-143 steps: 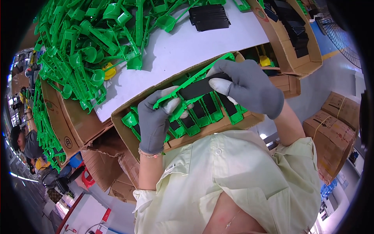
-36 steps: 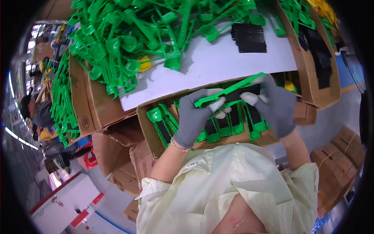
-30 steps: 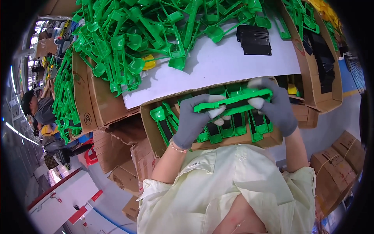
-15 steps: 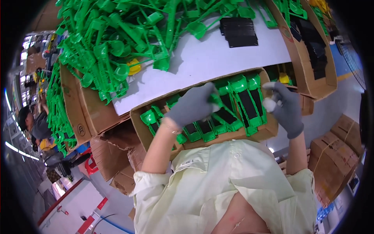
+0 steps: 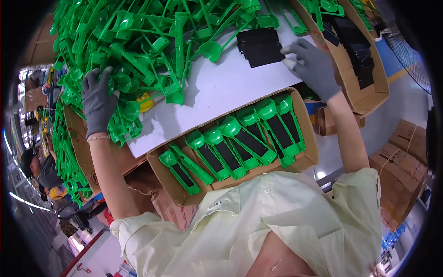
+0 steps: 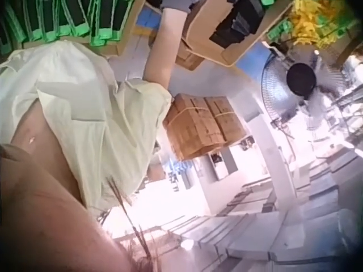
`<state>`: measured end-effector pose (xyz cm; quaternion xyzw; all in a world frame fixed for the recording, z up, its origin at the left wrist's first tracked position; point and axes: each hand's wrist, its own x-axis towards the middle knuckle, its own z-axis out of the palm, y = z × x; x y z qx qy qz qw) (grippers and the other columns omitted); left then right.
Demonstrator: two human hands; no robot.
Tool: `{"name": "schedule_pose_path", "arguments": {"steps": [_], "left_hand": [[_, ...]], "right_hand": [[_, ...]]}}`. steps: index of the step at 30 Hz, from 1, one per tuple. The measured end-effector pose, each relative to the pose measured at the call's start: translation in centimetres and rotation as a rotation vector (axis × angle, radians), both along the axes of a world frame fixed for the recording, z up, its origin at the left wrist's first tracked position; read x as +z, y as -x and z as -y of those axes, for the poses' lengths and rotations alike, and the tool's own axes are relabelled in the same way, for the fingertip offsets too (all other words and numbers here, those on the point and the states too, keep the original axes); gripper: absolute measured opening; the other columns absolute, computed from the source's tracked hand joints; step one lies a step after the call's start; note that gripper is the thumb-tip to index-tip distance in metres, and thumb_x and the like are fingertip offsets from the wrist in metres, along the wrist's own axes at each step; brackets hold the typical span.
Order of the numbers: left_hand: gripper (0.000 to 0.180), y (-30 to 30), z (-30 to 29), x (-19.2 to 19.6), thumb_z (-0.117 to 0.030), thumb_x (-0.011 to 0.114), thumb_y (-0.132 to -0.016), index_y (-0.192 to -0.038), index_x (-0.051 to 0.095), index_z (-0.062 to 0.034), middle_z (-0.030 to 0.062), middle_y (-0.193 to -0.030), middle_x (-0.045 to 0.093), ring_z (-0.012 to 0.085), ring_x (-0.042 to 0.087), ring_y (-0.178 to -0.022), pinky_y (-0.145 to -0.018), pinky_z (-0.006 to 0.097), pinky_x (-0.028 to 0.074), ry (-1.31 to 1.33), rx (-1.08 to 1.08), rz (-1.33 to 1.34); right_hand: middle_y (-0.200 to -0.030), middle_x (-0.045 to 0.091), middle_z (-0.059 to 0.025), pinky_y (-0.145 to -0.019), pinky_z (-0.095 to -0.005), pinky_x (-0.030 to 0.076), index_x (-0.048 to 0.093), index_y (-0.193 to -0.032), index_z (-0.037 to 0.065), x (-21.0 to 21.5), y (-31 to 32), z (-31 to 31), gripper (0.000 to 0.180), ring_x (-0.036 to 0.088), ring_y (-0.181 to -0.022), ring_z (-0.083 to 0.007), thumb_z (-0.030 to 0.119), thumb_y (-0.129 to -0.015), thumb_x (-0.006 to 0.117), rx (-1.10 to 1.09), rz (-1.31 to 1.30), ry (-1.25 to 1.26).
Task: Manually assembling green plastic flashlight housings by inserting black components and packing them into a cardboard box.
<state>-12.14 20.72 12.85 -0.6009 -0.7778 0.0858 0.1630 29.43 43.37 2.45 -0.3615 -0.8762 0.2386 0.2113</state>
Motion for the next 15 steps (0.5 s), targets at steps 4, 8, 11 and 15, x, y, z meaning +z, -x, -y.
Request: {"name": "schedule_pose_path", "arguments": {"steps": [4,8,11,15], "left_hand": [[0.053,0.1,-0.2,-1.0,-0.008,0.07,-0.063,-0.113,0.055,-0.0151,0.0122,-0.123,0.045,0.0345,0.044,-0.117,-0.096,0.042,0.041,-0.019,-0.062,-0.085],[0.051,0.5,0.0,-0.6,-0.007,0.069,-0.063,-0.112,0.055,-0.0152,0.0115,-0.124,0.046,0.0341,0.044,-0.117,-0.094,0.041,0.043,-0.001,-0.08,-0.093],[0.048,0.0,1.5,1.4,-0.006,0.069,-0.065,-0.11,0.053,-0.0134,0.0113,-0.119,0.052,0.0326,0.05,-0.11,-0.089,0.04,0.046,-0.028,-0.094,-0.001],[0.044,-2.1,3.7,3.0,-0.006,0.07,-0.067,-0.107,0.053,-0.0089,0.0103,-0.101,0.06,0.031,0.06,-0.094,-0.078,0.04,0.05,-0.151,-0.037,0.224]], "right_hand": [[-0.101,0.057,-0.0008,-0.065,-0.0305,0.05,0.063,-0.101,0.014,-1.1,2.2,-1.0,0.028,0.062,-0.081,-0.0179,0.02,-0.074,0.068,0.212,0.025,-0.393],[-0.099,0.054,-0.0032,-0.067,-0.0351,0.051,0.06,-0.1,0.013,-0.3,5.3,0.7,0.03,0.059,-0.086,-0.0207,0.017,-0.072,0.069,0.272,0.311,-0.464],[-0.1,0.054,-0.0052,-0.067,-0.0363,0.051,0.058,-0.096,0.011,-0.5,6.5,1.8,0.029,0.059,-0.087,-0.0223,0.017,-0.071,0.07,0.237,0.529,-0.365],[-0.092,0.058,-0.0087,-0.066,-0.0378,0.05,0.055,-0.094,0.008,0.6,6.6,1.2,0.027,0.061,-0.079,-0.0268,0.012,-0.071,0.067,0.292,0.469,-0.222]]}}
